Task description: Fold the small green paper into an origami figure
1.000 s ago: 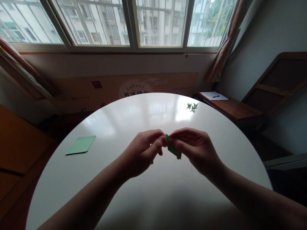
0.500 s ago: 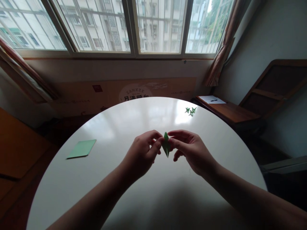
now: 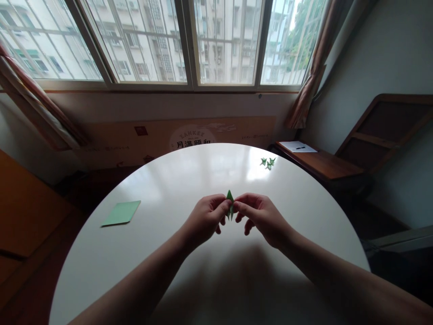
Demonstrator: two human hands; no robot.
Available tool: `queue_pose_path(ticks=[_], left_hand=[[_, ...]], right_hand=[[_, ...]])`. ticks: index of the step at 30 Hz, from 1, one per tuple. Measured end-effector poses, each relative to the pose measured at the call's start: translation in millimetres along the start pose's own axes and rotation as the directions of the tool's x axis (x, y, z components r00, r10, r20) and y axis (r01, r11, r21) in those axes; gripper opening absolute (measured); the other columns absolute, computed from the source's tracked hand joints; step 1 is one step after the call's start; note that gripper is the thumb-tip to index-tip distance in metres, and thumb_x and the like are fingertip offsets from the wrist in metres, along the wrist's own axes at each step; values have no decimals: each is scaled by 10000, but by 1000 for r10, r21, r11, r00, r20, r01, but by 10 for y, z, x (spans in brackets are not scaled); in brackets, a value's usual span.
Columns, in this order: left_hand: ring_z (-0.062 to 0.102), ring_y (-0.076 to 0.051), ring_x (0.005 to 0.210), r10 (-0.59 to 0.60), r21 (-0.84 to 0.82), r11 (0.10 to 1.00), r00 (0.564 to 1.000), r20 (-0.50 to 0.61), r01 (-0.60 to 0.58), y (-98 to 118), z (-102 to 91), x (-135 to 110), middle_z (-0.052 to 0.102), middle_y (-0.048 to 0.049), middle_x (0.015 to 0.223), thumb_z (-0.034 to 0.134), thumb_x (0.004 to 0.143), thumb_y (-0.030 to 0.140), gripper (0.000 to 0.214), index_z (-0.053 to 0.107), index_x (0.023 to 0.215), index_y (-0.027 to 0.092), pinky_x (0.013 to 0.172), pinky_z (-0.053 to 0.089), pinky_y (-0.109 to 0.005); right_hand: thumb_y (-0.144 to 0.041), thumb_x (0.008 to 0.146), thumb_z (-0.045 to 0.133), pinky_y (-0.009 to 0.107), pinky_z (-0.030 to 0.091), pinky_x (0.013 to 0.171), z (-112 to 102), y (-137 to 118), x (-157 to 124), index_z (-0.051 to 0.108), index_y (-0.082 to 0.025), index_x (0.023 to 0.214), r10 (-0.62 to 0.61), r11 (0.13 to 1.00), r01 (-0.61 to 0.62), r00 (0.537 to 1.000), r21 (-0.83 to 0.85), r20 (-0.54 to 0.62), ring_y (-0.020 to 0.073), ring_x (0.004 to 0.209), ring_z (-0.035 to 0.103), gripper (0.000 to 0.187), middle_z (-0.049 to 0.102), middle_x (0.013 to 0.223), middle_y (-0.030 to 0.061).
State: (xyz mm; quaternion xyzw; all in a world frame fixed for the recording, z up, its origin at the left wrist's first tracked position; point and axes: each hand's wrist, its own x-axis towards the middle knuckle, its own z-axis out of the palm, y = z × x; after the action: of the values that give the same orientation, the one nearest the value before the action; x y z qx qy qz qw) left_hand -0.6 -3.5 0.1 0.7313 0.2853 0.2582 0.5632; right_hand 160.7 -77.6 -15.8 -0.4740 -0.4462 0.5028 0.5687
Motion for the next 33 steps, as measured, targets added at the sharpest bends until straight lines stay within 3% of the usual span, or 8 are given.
queue_pose_path(ticks=[3,9,15,19,23,27,33], left_hand=[[520,-127,539,-49,-26,998,998,30,49,-14,-8,13,531,-7,624,583,870,463,359,629,748,129,351,433,-180],[606,-159,634,-68,-26,997,996,57,70,-85,18,22,645,-94,847,557,880,570,471,668,833,114,369,444,-183],[587,-140,585,-56,-29,998,998,19,56,-109,69,32,652,-77,773,597,862,455,366,688,796,107,371,441,-187],[559,-122,532,-74,-30,997,997,-1,74,-97,68,37,599,-36,679,596,845,421,328,656,736,118,361,430,-182],[563,-129,529,-102,-27,994,991,84,104,-109,42,33,593,-33,678,606,835,472,361,645,727,130,345,421,-184],[614,-161,576,-125,-16,991,973,195,131,-129,38,25,647,-62,734,634,812,558,437,676,781,123,367,442,-205],[622,-155,607,-152,17,988,972,178,151,-115,62,9,679,-84,814,629,829,541,435,690,809,111,369,431,-190]], right_hand=[[-432,778,770,188,438,385,4,13,7,708,-143,839,8,1000,-8,1000,0,-8,161,656,612,302,665,752,49],[-397,760,763,187,393,400,-7,11,23,685,-147,780,16,998,-10,995,55,-103,148,631,576,262,661,697,43],[-410,752,771,190,372,411,-1,8,29,680,-149,786,55,996,-46,992,80,-117,145,629,566,279,610,677,21],[-438,767,756,187,377,402,1,16,39,668,-156,799,77,997,-75,995,32,-64,149,640,565,296,612,698,24],[-439,790,745,174,361,390,-14,48,63,709,-161,919,36,999,-36,999,4,-21,143,644,553,309,635,748,36],[-423,745,796,183,346,412,-32,81,83,719,-140,820,56,998,-52,995,41,-81,128,614,522,303,638,712,43],[-425,743,806,182,337,430,-37,92,79,720,-134,793,76,995,-69,992,70,-98,116,616,500,308,621,688,30]])
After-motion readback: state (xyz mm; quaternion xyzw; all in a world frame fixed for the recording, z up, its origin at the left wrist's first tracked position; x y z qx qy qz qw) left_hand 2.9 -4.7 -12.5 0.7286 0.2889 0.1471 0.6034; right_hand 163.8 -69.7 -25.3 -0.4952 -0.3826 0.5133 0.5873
